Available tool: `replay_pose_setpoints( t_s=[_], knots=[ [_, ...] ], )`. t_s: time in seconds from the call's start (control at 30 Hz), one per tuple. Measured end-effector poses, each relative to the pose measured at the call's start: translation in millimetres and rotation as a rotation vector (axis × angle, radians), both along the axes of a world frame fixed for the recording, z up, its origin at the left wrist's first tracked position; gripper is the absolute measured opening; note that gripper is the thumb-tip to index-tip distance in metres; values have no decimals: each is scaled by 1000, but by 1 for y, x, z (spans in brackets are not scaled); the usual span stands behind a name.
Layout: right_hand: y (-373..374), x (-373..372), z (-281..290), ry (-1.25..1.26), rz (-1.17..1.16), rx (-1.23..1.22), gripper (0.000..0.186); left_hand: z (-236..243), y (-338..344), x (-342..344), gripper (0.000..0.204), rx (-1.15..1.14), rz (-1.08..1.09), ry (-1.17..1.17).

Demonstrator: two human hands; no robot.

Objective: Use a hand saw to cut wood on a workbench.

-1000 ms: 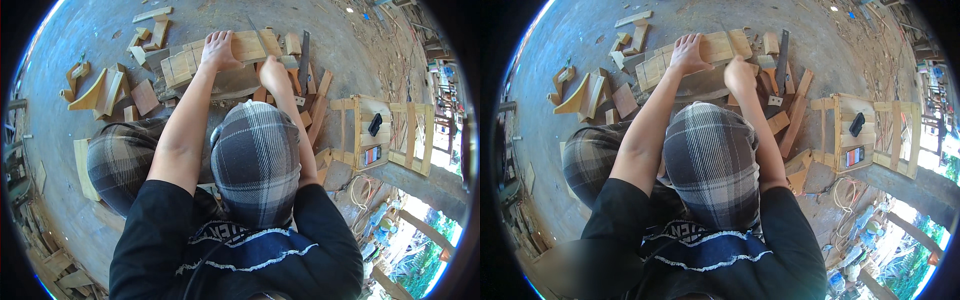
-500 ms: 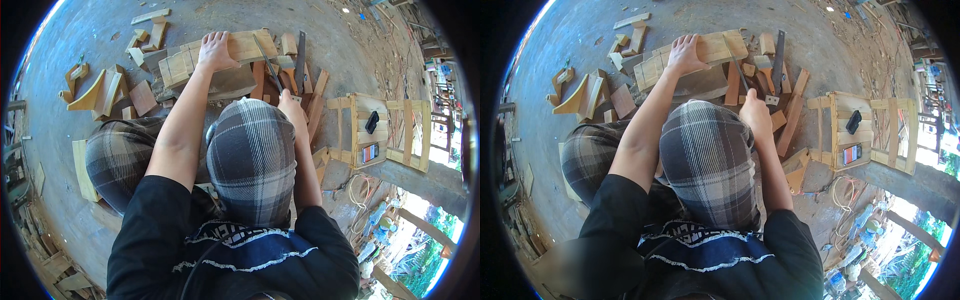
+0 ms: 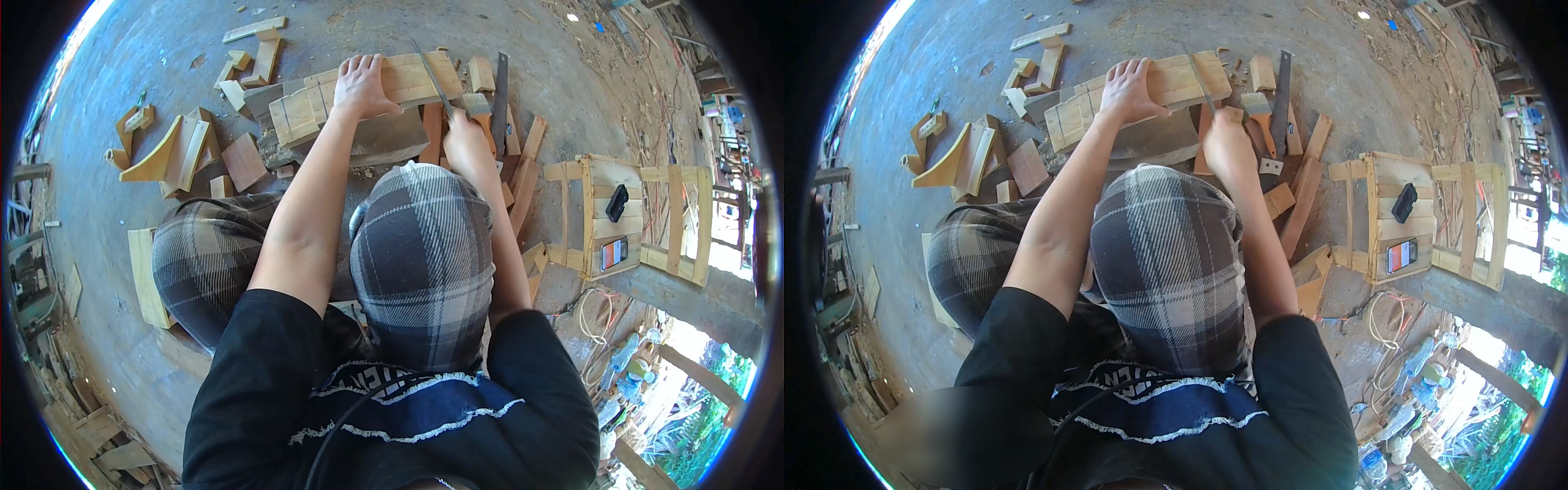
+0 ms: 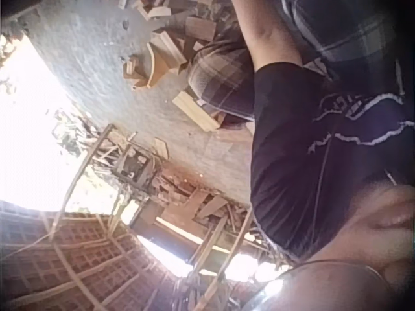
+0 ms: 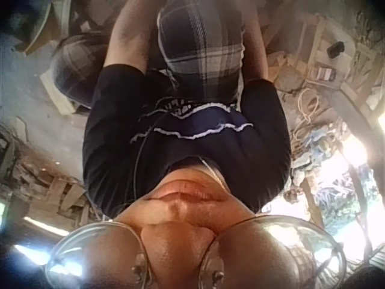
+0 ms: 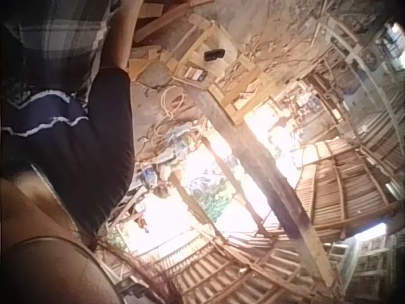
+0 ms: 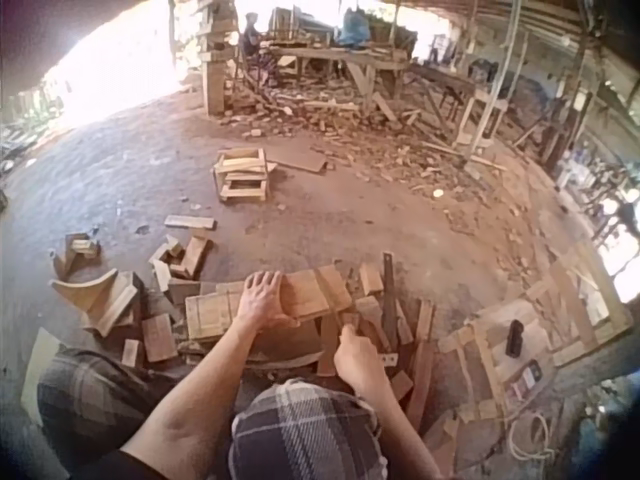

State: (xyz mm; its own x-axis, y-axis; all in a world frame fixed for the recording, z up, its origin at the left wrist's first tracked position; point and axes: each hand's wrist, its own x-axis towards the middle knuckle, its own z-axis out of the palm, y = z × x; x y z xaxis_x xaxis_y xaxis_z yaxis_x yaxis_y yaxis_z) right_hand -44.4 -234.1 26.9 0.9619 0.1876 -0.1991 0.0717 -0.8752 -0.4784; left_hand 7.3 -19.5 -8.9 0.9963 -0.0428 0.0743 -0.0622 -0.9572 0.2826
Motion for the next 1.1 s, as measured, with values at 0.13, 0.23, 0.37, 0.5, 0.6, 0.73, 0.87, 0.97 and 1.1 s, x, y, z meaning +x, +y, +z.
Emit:
replay_pose_setpoints(
  t_s=[0.13, 0.23, 0.37, 0.5, 0.6, 0.73, 0.87, 0.97, 1.1],
  knots=[
    [-13, -58, 22, 179, -172, -98, 19, 1, -3, 1, 106, -18, -7, -23],
    [-7, -49, 22, 222, -187, -111, 19, -1, 0, 1, 105, -11, -16, -16],
    [18, -2, -4, 46, -162, -77, 21, -3, -5, 3, 104, -37, -33, -67],
    [21, 28, -26, 17, -148, -62, 22, 0, -9, 4, 105, -63, -48, -63],
    [21, -11, -18, 12, -144, -15, 22, -5, 3, -1, 105, -33, -15, -66],
    [-20, -57, -67, 206, -281, 107, 22, -6, 8, 0, 106, -32, -14, -68],
    [0, -48, -26, 266, -348, 99, 21, -8, 2, 0, 106, -44, -42, -92],
    [15, 4, -44, -67, -141, -21, 21, -6, -3, 5, 106, -55, -53, -104],
    [31, 39, -31, 21, -96, -48, 21, -5, 5, 1, 106, -45, -40, -87]
  ],
)
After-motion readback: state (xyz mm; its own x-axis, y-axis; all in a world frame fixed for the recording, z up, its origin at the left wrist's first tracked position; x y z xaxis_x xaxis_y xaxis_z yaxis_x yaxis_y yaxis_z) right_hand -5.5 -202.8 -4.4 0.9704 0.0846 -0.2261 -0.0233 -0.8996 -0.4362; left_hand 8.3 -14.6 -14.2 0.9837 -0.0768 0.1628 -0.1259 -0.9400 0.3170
